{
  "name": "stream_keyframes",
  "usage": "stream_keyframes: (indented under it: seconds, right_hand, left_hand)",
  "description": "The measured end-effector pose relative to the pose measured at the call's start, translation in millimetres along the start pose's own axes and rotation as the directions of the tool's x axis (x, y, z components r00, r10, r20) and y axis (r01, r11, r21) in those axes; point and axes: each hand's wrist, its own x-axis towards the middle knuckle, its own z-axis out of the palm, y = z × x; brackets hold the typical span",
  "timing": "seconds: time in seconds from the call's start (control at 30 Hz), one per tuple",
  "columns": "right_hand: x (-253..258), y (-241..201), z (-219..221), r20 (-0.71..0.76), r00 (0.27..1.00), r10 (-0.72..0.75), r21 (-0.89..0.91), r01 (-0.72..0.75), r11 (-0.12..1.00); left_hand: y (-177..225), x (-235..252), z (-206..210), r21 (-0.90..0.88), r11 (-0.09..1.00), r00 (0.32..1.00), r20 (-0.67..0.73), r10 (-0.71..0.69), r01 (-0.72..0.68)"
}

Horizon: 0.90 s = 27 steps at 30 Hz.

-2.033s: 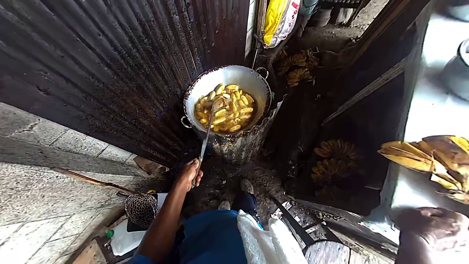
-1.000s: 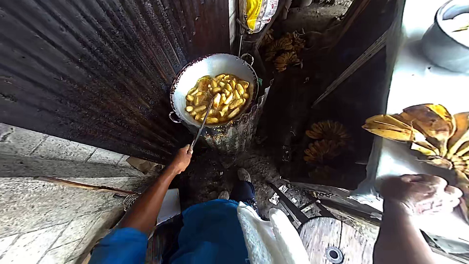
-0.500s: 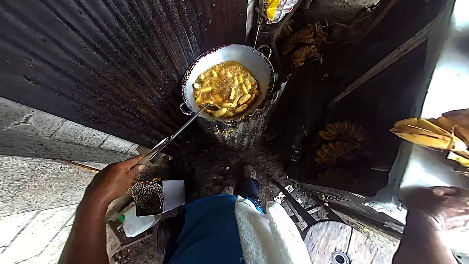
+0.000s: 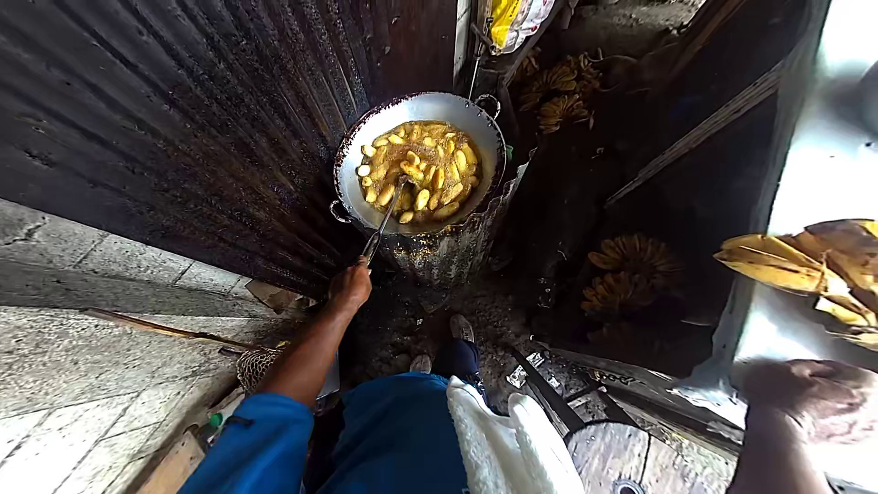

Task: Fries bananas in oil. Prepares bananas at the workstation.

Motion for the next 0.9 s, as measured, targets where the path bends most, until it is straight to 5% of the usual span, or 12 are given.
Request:
stream_keyframes:
  seconds: [0.23, 0.3, 0.37, 0.47, 0.67, 0.9]
  right_hand:
    - [4, 4, 5, -0.014, 1.000, -0.006, -0.008, 0.006, 1.000]
    - [5, 7, 8, -0.008, 1.000, -0.011, -0.012, 0.011, 1.000]
    - [4, 5, 7, -0.012, 1.000, -0.013, 0.001, 0.013, 1.000]
    - [1, 1, 1, -0.018, 1.000, -0.009, -0.008, 0.009, 1.000]
    - [-7, -4, -10, -0.016, 0.999, -0.038, 0.029, 0.038, 0.999]
    - [-8, -7, -11, -0.033, 0.999, -0.007, 0.014, 0.008, 1.000]
  left_hand:
    - [59, 57, 22, -0.487, 0.872, 0.999, -0.030, 0.043, -0.052]
    - [65, 58, 32, -0.716, 0.694, 0.996, 0.091, -0.008, 0.071]
    - [71, 51, 28, -0.897, 0.381, 0.971, 0.240, -0.004, 0.223]
    - [55, 26, 11, -0.929, 0.118, 0.929, 0.361, 0.087, 0.350]
    - [-13, -42, 10, -0.947, 0.086, 0.950, 0.311, 0.022, 0.308]
    - [25, 8, 16, -0.925, 0.320, 0.966, 0.139, -0.216, 0.205]
